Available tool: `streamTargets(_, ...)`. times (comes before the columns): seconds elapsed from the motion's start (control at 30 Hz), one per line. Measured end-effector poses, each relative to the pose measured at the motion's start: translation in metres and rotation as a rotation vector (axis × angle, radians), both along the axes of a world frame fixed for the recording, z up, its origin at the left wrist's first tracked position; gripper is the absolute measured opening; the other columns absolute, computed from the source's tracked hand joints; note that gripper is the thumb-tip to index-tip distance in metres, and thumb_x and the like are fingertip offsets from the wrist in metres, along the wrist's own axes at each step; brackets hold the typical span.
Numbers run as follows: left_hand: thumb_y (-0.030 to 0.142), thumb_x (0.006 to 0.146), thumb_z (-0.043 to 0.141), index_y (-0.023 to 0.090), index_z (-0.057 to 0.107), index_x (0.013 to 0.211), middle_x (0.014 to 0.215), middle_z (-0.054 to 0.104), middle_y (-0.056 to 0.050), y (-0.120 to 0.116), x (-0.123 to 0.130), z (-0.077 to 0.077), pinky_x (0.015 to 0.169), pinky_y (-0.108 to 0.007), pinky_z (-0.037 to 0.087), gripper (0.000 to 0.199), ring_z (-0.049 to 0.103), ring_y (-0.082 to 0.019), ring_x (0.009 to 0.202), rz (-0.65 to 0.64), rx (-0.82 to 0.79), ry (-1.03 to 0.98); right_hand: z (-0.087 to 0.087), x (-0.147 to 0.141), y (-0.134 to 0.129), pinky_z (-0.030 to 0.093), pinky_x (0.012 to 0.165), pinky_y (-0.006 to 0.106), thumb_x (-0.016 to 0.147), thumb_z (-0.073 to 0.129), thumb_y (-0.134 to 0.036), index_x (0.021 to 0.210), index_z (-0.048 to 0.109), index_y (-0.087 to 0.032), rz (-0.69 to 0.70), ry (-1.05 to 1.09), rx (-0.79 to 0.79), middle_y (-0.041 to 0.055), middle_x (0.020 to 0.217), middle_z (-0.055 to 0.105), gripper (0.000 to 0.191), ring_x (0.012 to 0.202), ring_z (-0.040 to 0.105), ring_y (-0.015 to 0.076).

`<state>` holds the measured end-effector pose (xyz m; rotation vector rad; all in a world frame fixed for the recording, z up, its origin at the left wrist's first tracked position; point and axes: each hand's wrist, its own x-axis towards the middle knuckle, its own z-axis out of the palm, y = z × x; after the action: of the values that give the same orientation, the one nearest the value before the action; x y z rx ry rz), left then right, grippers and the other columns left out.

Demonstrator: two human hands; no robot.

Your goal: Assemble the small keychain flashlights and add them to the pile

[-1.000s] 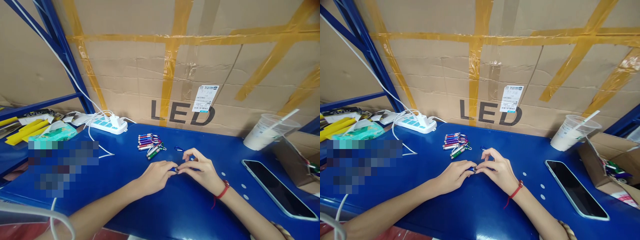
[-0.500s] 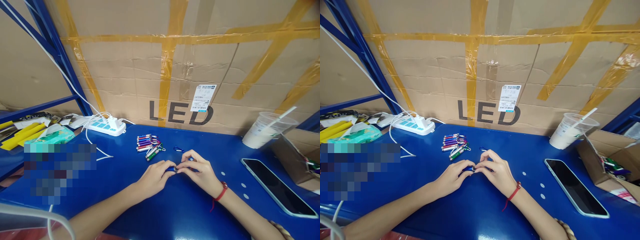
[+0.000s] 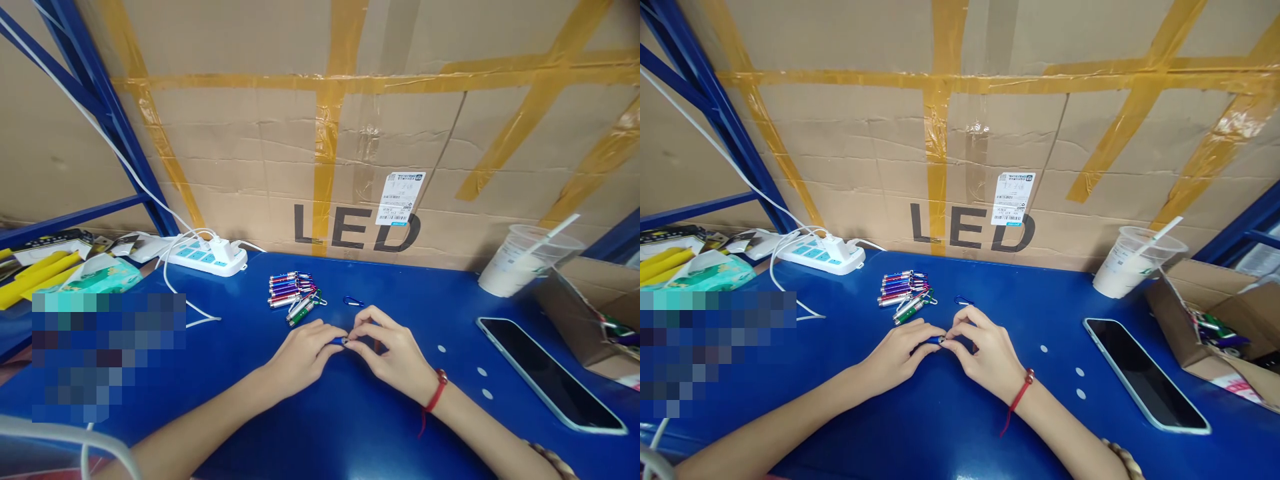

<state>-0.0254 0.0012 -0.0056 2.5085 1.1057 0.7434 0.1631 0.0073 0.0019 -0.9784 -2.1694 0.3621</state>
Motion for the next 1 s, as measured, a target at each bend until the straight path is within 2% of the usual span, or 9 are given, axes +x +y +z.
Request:
streamTargets(0.17, 0.023, 0.090, 0.039, 0.022, 0.051, 0.107, 0.098, 0.062, -0.001, -0.003, 0.001, 0.006, 0.075, -0.025, 0.044, 0.021, 0.054, -0.015, 0.083, 0.023, -0.049, -0.052, 0.003, -0.002, 0.002, 0.043, 0.046, 0.020, 0.079, 0.057, -0.031, 0.071, 0.063, -0.019, -0.026, 0.092, -0.136, 0.0039, 0.082, 0.055, 0.016, 0.056, 0.051, 0.0088)
streamTargets(0.27, 0.021, 0.090, 0.039, 0.022, 0.051, 0.105, 0.093, 0.061, -0.001, -0.005, 0.002, 0.008, 0.073, -0.024, 0.044, 0.020, 0.055, -0.014, 0.080, 0.035, -0.073, -0.085, 0.006, -0.006, 0.002, 0.040, 0.041, 0.019, 0.077, 0.059, -0.034, 0.062, 0.061, -0.017, -0.029, 0.151, -0.238, 0.0034, 0.074, 0.055, 0.023, 0.057, 0.051, 0.0099)
streamTargets(0.33, 0.020, 0.089, 0.039, 0.022, 0.052, 0.101, 0.088, 0.061, 0.000, -0.005, 0.002, 0.008, 0.071, -0.024, 0.044, 0.018, 0.055, -0.013, 0.077, 0.056, -0.092, -0.103, 0.007, -0.007, 0.003, 0.039, 0.040, 0.018, 0.076, 0.060, -0.036, 0.061, 0.061, -0.017, -0.040, 0.180, -0.249, 0.0030, 0.070, 0.054, 0.024, 0.056, 0.051, 0.0099)
streamTargets(0.43, 0.020, 0.088, 0.040, 0.021, 0.053, 0.099, 0.085, 0.060, 0.000, -0.003, 0.004, 0.008, 0.070, -0.024, 0.044, 0.018, 0.055, -0.013, 0.076, 0.090, -0.116, -0.108, 0.008, -0.004, 0.003, 0.041, 0.040, 0.019, 0.074, 0.063, -0.037, 0.076, 0.065, -0.018, -0.074, 0.210, -0.166, 0.0039, 0.078, 0.055, 0.019, 0.054, 0.050, 0.0087)
streamTargets(0.53, 0.019, 0.089, 0.038, 0.021, 0.055, 0.097, 0.082, 0.060, 0.000, -0.002, 0.005, 0.008, 0.068, -0.023, 0.043, 0.019, 0.054, -0.014, 0.076, 0.090, -0.123, -0.098, 0.008, 0.003, 0.006, 0.045, 0.044, 0.020, 0.075, 0.063, -0.035, 0.087, 0.067, -0.022, -0.004, 0.151, -0.029, 0.0054, 0.088, 0.055, 0.019, 0.059, 0.052, 0.0095)
streamTargets(0.63, 0.018, 0.090, 0.036, 0.021, 0.054, 0.098, 0.079, 0.060, 0.000, -0.002, 0.006, 0.008, 0.066, -0.023, 0.042, 0.020, 0.053, -0.013, 0.075, 0.076, -0.131, -0.093, 0.007, 0.008, 0.008, 0.047, 0.050, 0.021, 0.077, 0.061, -0.031, 0.082, 0.070, -0.024, 0.052, 0.071, 0.103, 0.0055, 0.090, 0.056, 0.012, 0.067, 0.055, 0.0115)
streamTargets(0.73, 0.017, 0.090, 0.036, 0.021, 0.054, 0.098, 0.080, 0.060, 0.001, -0.003, 0.005, 0.007, 0.067, -0.022, 0.042, 0.020, 0.052, -0.013, 0.076, 0.050, -0.130, -0.077, 0.007, 0.009, 0.008, 0.048, 0.056, 0.024, 0.078, 0.060, -0.029, 0.074, 0.071, -0.024, 0.053, 0.058, 0.143, 0.0051, 0.088, 0.057, 0.013, 0.067, 0.057, 0.0122)
streamTargets(1.0, 0.020, 0.090, 0.035, 0.019, 0.052, 0.096, 0.085, 0.064, -0.003, -0.004, 0.004, 0.002, 0.066, -0.027, 0.042, 0.018, 0.053, -0.016, 0.072, 0.012, 0.116, 0.062, 0.006, -0.003, 0.003, 0.041, 0.046, 0.021, 0.073, 0.064, -0.029, 0.064, 0.067, -0.020, -0.019, 0.153, -0.230, 0.0022, 0.075, 0.058, 0.013, 0.061, 0.055, 0.0114)
